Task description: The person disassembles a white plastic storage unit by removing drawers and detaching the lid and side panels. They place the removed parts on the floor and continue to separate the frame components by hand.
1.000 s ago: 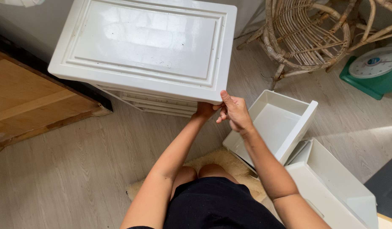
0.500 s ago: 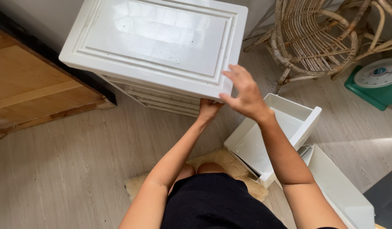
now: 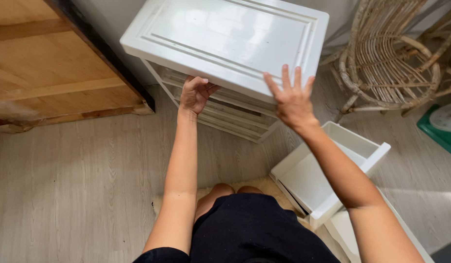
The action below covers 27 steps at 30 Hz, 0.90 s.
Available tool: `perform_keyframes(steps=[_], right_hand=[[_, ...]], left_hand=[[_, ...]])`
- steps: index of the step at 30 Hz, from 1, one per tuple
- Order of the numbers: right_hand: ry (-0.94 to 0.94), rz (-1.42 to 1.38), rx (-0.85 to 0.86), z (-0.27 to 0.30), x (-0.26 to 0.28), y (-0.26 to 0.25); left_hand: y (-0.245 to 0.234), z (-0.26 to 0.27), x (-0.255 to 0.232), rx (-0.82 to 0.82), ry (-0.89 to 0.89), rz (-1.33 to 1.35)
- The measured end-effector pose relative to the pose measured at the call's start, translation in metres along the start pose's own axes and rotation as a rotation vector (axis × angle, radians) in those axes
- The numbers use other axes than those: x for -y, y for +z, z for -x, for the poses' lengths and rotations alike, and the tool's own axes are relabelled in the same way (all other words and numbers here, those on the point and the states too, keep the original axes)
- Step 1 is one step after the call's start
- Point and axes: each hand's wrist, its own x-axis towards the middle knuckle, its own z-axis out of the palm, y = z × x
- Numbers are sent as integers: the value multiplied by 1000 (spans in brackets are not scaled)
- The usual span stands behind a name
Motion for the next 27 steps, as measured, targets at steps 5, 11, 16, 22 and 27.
perform_keyframes(steps=[5,11,16,22,27], right_hand=[[-219,111,16,-9,-57,-23],[-421,-1,-127,-3,-133,-10],[-344,119,-237,-5,-180,23],[529,-102,-170,0,-111,27],[342,-396,-272,-8,-10,56]], left_hand=[[-4,21,-64,-178,-15,-334],[-42,66,-154,-83,-225,-963],[-52,71,-154,25,-284,-1026],[-54,42,-134,157,-175,-1015],[-35,57,-102,306,-194,-1113]])
